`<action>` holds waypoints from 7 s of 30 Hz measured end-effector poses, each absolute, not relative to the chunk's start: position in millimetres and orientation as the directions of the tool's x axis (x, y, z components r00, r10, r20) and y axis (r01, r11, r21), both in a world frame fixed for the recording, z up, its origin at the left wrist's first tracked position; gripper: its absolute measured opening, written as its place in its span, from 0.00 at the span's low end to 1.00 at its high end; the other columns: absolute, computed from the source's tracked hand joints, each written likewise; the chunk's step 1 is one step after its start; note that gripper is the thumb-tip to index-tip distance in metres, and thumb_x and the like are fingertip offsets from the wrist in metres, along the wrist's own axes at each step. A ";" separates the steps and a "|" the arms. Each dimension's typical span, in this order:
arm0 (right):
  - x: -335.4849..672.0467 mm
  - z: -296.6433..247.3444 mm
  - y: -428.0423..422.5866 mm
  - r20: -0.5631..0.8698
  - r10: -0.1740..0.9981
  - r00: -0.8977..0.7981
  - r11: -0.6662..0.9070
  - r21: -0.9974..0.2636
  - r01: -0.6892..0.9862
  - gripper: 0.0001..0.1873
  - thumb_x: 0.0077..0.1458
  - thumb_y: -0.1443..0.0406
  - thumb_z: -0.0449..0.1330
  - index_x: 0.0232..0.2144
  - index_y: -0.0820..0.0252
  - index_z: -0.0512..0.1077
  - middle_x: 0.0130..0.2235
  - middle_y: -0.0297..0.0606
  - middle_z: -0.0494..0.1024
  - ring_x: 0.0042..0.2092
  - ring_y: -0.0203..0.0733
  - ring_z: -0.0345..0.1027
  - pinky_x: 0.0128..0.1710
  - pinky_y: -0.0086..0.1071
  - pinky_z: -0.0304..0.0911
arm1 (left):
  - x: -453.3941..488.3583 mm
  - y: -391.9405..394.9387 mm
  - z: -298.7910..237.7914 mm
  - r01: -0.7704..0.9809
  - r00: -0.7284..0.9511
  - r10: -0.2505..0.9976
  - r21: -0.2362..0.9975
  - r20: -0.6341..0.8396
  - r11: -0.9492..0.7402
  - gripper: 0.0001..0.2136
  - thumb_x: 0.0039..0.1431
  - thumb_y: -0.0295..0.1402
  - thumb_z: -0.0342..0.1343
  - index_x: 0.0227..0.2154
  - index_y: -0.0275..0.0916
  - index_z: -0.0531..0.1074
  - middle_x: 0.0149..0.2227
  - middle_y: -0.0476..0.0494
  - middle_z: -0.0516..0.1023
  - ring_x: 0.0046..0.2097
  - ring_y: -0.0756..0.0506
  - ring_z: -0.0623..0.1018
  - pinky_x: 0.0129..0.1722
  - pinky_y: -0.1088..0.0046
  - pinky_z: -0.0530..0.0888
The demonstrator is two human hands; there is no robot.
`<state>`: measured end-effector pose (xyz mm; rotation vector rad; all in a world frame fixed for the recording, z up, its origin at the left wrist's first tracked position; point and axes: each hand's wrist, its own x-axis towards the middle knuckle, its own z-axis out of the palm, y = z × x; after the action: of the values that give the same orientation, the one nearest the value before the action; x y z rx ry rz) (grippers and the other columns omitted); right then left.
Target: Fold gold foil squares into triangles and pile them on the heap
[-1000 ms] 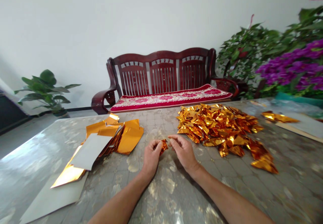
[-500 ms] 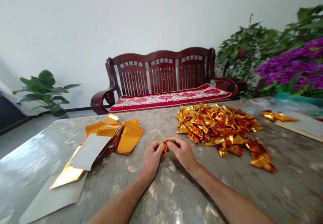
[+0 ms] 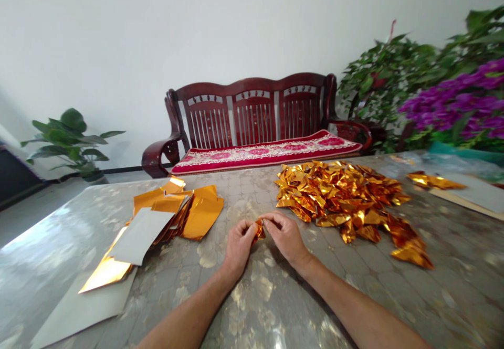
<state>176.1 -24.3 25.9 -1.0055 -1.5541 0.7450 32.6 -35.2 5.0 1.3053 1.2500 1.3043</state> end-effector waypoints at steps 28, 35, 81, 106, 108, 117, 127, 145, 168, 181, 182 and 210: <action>176.3 26.1 -28.2 0.444 0.892 -0.087 0.451 -0.855 0.256 0.11 0.54 0.65 0.58 0.38 0.59 0.78 0.35 0.38 0.80 0.34 0.40 0.72 0.35 0.31 0.68 | 30.6 -33.7 5.9 -0.020 -0.009 0.999 0.999 0.041 -0.042 0.13 0.52 0.42 0.58 0.23 0.36 0.72 0.22 0.53 0.68 0.25 0.53 0.64 0.26 0.78 0.61; 174.9 21.2 -26.8 0.472 0.879 -0.070 0.468 -0.823 0.321 0.10 0.55 0.65 0.58 0.38 0.59 0.78 0.34 0.38 0.80 0.33 0.39 0.72 0.35 0.31 0.67 | 29.9 -30.2 -0.2 0.011 0.010 0.999 0.999 0.038 -0.038 0.12 0.53 0.41 0.57 0.24 0.36 0.71 0.21 0.54 0.67 0.24 0.54 0.63 0.24 0.79 0.60; 180.9 24.3 -34.7 0.684 0.711 -0.160 0.676 -0.604 0.422 0.09 0.58 0.71 0.56 0.34 0.58 0.77 0.33 0.38 0.79 0.37 0.40 0.72 0.40 0.31 0.66 | 29.6 -36.3 3.6 -0.016 0.046 0.985 0.986 0.166 -0.166 0.13 0.55 0.42 0.58 0.32 0.35 0.75 0.28 0.48 0.75 0.31 0.50 0.72 0.34 0.76 0.69; 178.8 26.1 -28.8 0.476 0.875 -0.087 0.475 -0.812 0.340 0.08 0.51 0.70 0.58 0.31 0.60 0.78 0.31 0.37 0.78 0.32 0.38 0.71 0.33 0.30 0.65 | 29.5 -32.7 2.2 -0.004 0.027 0.986 0.986 0.165 -0.165 0.11 0.52 0.40 0.60 0.30 0.36 0.76 0.27 0.49 0.77 0.30 0.50 0.73 0.34 0.75 0.69; 179.4 26.4 -28.9 0.482 0.872 -0.090 0.480 -0.802 0.356 0.08 0.51 0.70 0.57 0.30 0.60 0.77 0.30 0.36 0.77 0.31 0.38 0.70 0.32 0.30 0.65 | 30.0 -32.6 3.0 -0.004 0.025 0.987 0.987 0.158 -0.158 0.11 0.51 0.40 0.60 0.29 0.36 0.76 0.27 0.49 0.77 0.30 0.50 0.73 0.33 0.76 0.69; 181.2 25.2 -29.2 0.513 0.851 -0.111 0.505 -0.742 0.442 0.07 0.53 0.70 0.57 0.28 0.58 0.75 0.29 0.35 0.75 0.32 0.38 0.69 0.33 0.29 0.63 | 30.5 -31.6 2.4 0.004 0.013 0.992 0.992 0.125 -0.125 0.11 0.49 0.40 0.61 0.27 0.36 0.78 0.25 0.49 0.77 0.29 0.50 0.73 0.32 0.75 0.69; 183.8 28.0 -30.0 0.535 0.823 -0.192 0.529 -0.598 0.602 0.06 0.54 0.70 0.57 0.28 0.57 0.72 0.32 0.35 0.76 0.33 0.39 0.69 0.34 0.30 0.61 | 32.0 -33.8 4.0 0.009 -0.001 0.992 0.992 0.128 -0.128 0.11 0.47 0.40 0.62 0.26 0.35 0.77 0.23 0.50 0.76 0.26 0.51 0.72 0.28 0.77 0.69; 183.2 28.1 -28.8 0.480 0.855 -0.195 0.485 -0.610 0.627 0.08 0.54 0.68 0.57 0.25 0.56 0.73 0.28 0.35 0.79 0.31 0.39 0.71 0.32 0.29 0.60 | 26.2 -36.6 4.0 0.435 -0.015 0.962 0.868 0.272 -0.239 0.08 0.56 0.36 0.57 0.28 0.38 0.78 0.27 0.48 0.80 0.29 0.48 0.76 0.30 0.76 0.68; 186.3 24.1 -23.0 0.660 0.750 -0.038 0.529 -0.564 0.634 0.06 0.54 0.69 0.57 0.29 0.58 0.73 0.30 0.35 0.77 0.33 0.39 0.71 0.36 0.30 0.62 | 29.5 -48.0 23.6 0.777 -0.006 0.954 0.602 0.299 -0.184 0.15 0.58 0.38 0.57 0.47 0.42 0.69 0.31 0.50 0.77 0.34 0.46 0.77 0.32 0.74 0.63; 185.2 19.1 -21.7 0.547 0.828 -0.121 0.475 -0.571 0.670 0.11 0.52 0.73 0.53 0.37 0.59 0.71 0.35 0.38 0.79 0.37 0.42 0.72 0.39 0.31 0.63 | 13.1 -34.9 10.1 0.701 -0.025 0.903 0.651 0.430 -0.291 0.07 0.62 0.30 0.51 0.38 0.41 0.74 0.37 0.47 0.78 0.37 0.47 0.76 0.36 0.74 0.67; 184.9 18.9 -21.7 0.532 0.834 -0.145 0.476 -0.561 0.677 0.11 0.53 0.72 0.53 0.37 0.59 0.71 0.36 0.39 0.79 0.38 0.42 0.72 0.40 0.32 0.63 | 13.1 -34.5 9.5 0.691 -0.021 0.895 0.653 0.445 -0.308 0.07 0.62 0.30 0.51 0.38 0.41 0.74 0.36 0.47 0.78 0.37 0.47 0.76 0.37 0.74 0.67; 174.7 18.2 -28.5 0.357 0.915 -0.187 0.368 -0.550 0.750 0.09 0.65 0.64 0.51 0.37 0.58 0.71 0.32 0.37 0.81 0.35 0.42 0.76 0.33 0.30 0.56 | 25.8 -36.0 7.5 0.368 -0.069 0.954 0.897 0.291 -0.247 0.12 0.62 0.38 0.51 0.35 0.38 0.78 0.30 0.48 0.80 0.27 0.48 0.78 0.29 0.75 0.72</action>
<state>174.7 -28.5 18.2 -1.4347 -1.9912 0.3319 25.8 -36.0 7.5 1.6350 1.4297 1.3172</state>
